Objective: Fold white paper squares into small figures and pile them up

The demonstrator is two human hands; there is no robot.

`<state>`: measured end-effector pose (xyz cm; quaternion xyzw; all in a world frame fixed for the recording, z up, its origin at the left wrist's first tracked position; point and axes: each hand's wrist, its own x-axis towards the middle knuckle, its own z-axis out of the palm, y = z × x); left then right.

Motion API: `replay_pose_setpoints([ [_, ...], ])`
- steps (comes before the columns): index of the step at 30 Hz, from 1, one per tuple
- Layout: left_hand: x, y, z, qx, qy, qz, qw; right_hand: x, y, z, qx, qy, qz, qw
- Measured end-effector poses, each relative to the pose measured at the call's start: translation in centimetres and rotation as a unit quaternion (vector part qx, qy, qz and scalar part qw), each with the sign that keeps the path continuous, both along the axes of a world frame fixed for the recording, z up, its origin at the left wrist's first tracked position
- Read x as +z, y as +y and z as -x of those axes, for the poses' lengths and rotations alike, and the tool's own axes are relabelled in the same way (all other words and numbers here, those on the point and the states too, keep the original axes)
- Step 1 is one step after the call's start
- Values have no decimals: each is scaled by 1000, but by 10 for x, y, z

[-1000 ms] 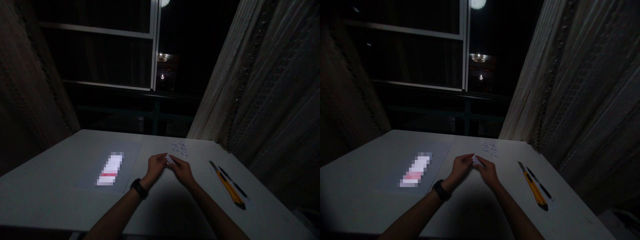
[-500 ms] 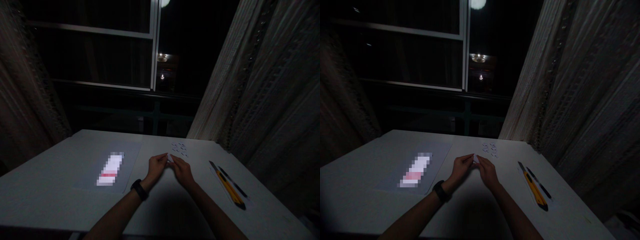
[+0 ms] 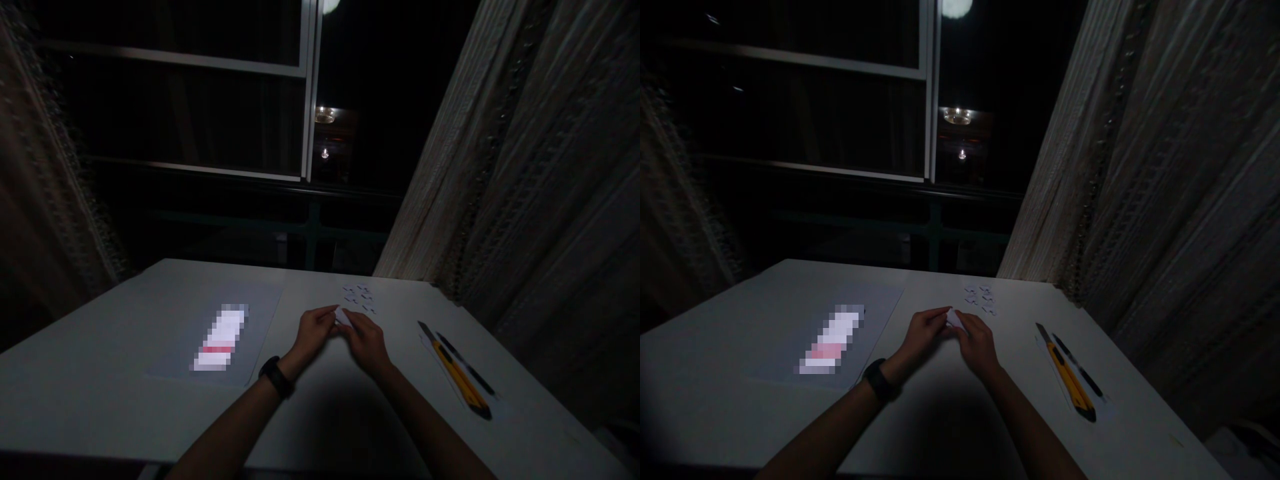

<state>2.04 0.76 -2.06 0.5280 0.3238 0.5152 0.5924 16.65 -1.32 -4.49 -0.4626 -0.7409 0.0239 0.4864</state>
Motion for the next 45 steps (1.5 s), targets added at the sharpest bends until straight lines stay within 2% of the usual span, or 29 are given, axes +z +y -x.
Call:
replay_pose_setpoints([
  [7,-1,6,3,3,28,-58,998,2,1,1,4,1,5,1000],
  [11,-3,10,2,-14,41,-34,998,1,0,2,5,-23,0,1000],
  [18,-5,13,5,46,67,-22,996,2,-4,4,7,-55,-3,998],
  [21,-4,12,6,39,75,-10,996,4,-5,4,4,-59,10,998],
  [25,-4,11,7,13,47,9,999,7,-6,4,39,-38,25,998],
  [32,1,11,13,-23,24,27,999,13,-8,4,79,42,107,990],
  [39,5,17,24,-63,135,66,987,15,-1,-5,157,119,237,951],
  [42,4,19,26,-73,158,71,982,16,2,-8,181,121,267,939],
  [45,3,17,26,-77,153,95,981,18,2,-8,171,129,264,941],
])
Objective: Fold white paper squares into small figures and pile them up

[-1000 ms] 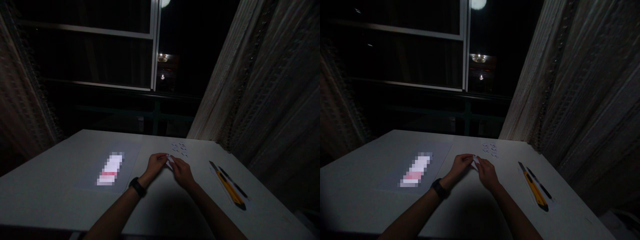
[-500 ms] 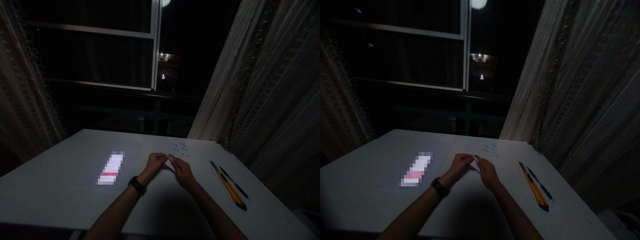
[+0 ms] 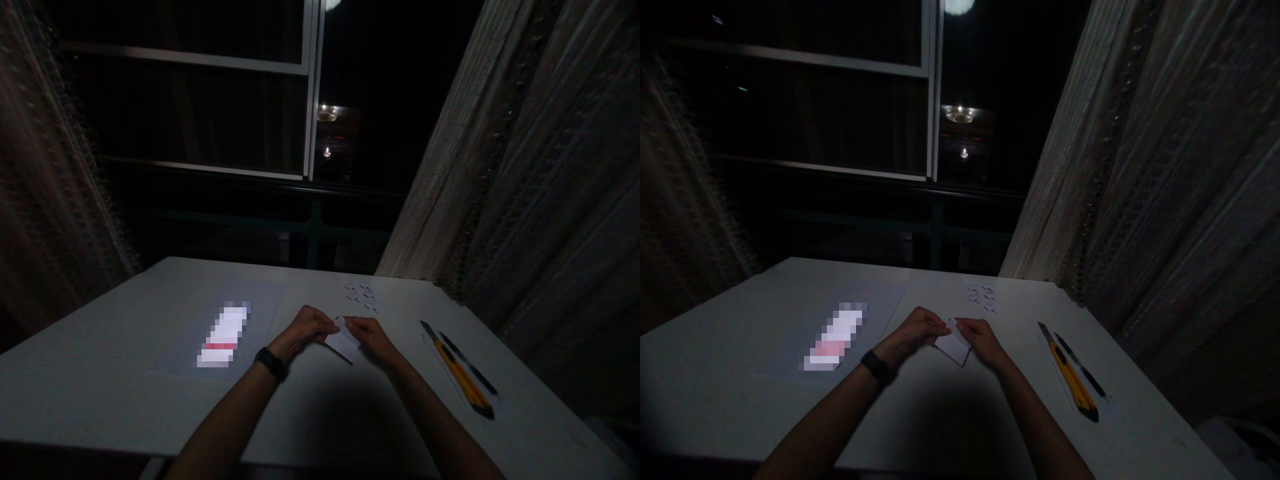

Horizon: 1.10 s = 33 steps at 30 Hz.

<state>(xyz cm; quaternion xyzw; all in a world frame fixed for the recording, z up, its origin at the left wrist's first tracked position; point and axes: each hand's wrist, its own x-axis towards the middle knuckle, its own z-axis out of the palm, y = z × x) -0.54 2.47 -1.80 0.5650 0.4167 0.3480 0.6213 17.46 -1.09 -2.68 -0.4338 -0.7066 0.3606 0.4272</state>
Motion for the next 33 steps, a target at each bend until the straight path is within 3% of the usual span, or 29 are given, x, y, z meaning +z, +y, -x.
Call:
replay_pose_setpoints([
  [4,-2,-4,-2,-1,0,51,999,2,-2,1,-39,-19,-7,999],
  [12,-3,-8,-4,-3,1,89,996,-2,-4,3,-36,-68,-19,997],
  [23,-13,0,-7,-16,-13,11,1000,0,-6,4,-55,-71,-66,994],
  [27,-10,1,-8,22,-68,15,997,-3,2,-2,-116,-11,-54,992],
  [33,-3,-4,-6,-3,-89,23,996,-2,3,-3,-100,20,-34,994],
])
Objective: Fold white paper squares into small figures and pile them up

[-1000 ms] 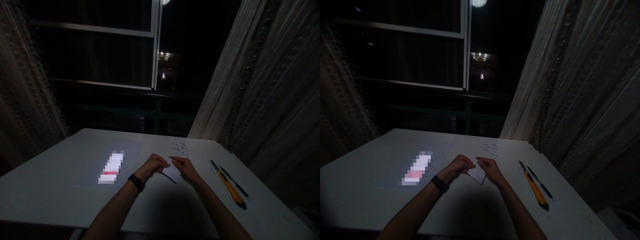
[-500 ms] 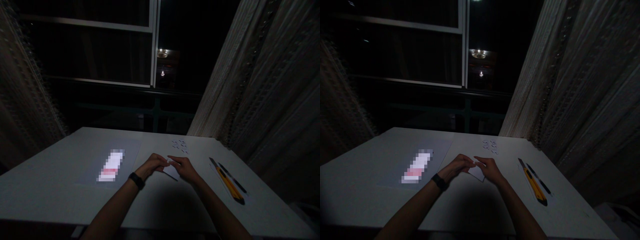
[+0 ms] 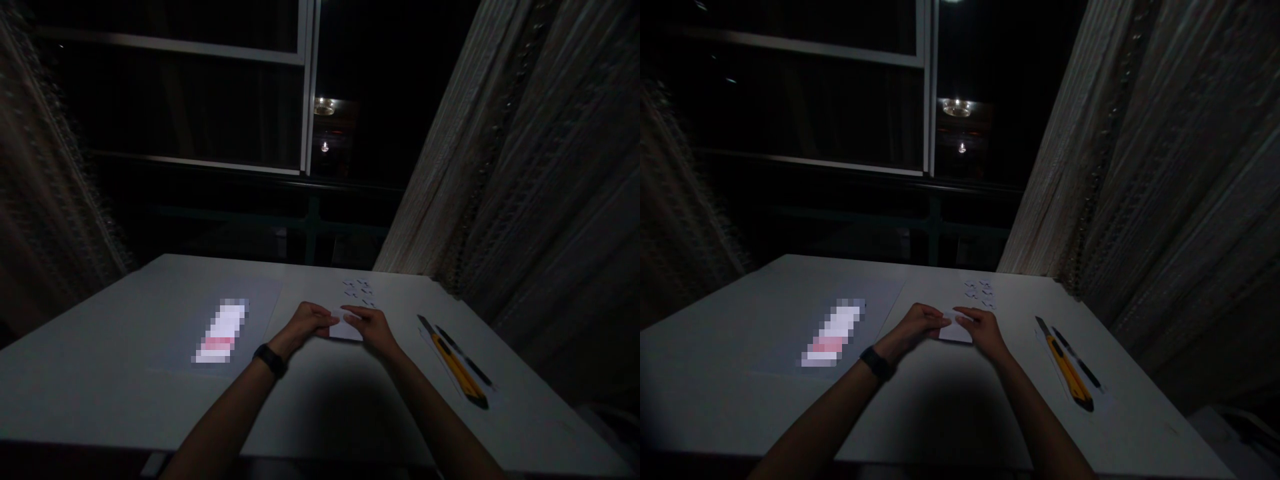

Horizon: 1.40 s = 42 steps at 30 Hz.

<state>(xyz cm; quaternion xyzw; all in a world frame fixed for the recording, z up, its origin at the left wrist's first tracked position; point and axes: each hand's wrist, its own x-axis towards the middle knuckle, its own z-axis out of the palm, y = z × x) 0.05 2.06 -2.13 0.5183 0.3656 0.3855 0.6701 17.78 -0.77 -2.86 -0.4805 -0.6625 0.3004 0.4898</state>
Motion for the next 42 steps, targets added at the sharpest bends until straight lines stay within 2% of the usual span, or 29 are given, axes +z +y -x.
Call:
replay_pose_setpoints([
  [2,0,0,0,-10,9,-22,1000,2,-2,1,3,-9,-6,1000],
  [5,-1,1,-2,9,12,-46,999,3,-3,2,-3,-6,-22,1000],
  [8,-2,3,-4,25,6,-38,999,3,-2,2,-8,2,-26,1000],
  [14,-2,6,-2,14,4,-40,999,-1,1,0,9,46,15,999],
  [20,-2,7,-1,10,1,-38,999,-2,3,-1,1,25,8,1000],
  [26,-3,6,-3,16,-17,-20,1000,-5,3,1,24,76,36,996],
  [30,-4,5,-5,24,-18,-5,1000,-6,2,2,9,73,20,997],
  [34,-3,2,-4,-2,-1,-20,1000,-6,2,2,-6,59,15,998],
  [42,-4,2,-1,-15,3,-17,1000,-5,1,0,18,53,7,998],
])
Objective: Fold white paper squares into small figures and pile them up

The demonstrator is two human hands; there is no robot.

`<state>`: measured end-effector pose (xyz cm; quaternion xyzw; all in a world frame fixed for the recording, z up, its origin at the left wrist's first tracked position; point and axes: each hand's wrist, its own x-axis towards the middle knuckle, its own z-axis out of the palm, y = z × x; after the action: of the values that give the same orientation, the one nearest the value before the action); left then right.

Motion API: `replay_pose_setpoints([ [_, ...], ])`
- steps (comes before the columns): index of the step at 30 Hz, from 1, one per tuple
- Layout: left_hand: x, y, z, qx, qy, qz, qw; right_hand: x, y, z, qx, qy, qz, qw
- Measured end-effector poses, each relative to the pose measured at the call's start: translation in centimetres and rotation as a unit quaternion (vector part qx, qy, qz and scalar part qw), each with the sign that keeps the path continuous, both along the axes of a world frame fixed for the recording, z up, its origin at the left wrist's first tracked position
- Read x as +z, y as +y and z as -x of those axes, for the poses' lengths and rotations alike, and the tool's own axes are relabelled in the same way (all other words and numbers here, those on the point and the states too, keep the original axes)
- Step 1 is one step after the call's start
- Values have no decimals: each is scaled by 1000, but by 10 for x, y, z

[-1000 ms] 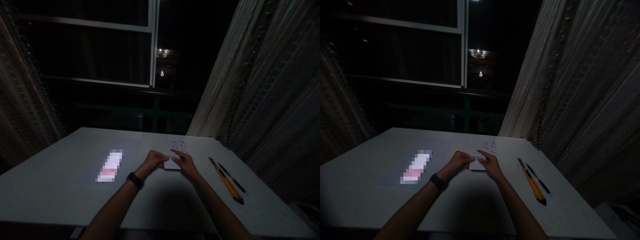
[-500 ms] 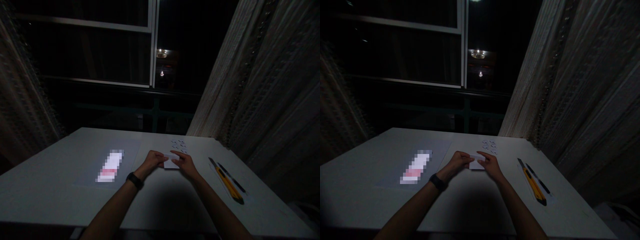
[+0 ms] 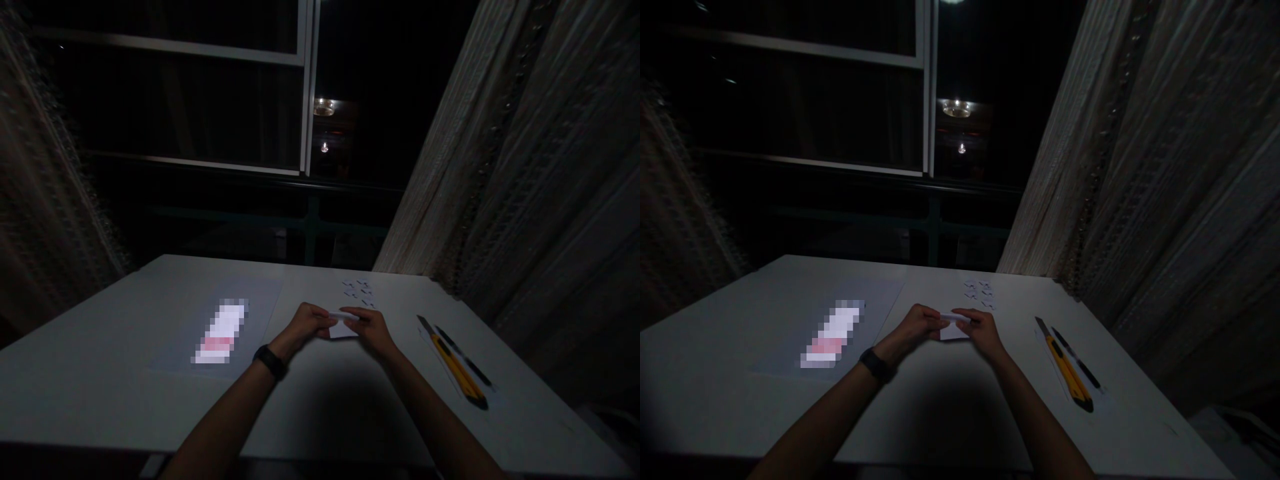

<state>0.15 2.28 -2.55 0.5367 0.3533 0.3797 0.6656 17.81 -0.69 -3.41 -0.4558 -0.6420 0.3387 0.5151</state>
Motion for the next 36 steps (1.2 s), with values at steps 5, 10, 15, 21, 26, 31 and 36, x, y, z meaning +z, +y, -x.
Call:
replay_pose_setpoints([
  [5,5,-3,-1,-1,12,-12,1000,-3,2,0,3,18,30,999],
  [10,6,-4,-2,11,50,-16,999,-2,2,-3,36,4,43,998],
  [15,-1,-7,-6,-34,116,-51,991,2,0,-1,42,-75,18,996],
  [21,-10,-10,-11,-63,143,-18,988,-3,0,3,20,-63,72,995],
  [26,-10,-10,-11,-69,150,6,986,-5,2,3,40,-28,94,994],
  [31,-7,-13,-15,-67,153,15,986,-5,5,1,21,-26,139,990],
  [36,-5,-15,-16,-64,152,32,986,-3,5,0,17,-50,135,989],
])
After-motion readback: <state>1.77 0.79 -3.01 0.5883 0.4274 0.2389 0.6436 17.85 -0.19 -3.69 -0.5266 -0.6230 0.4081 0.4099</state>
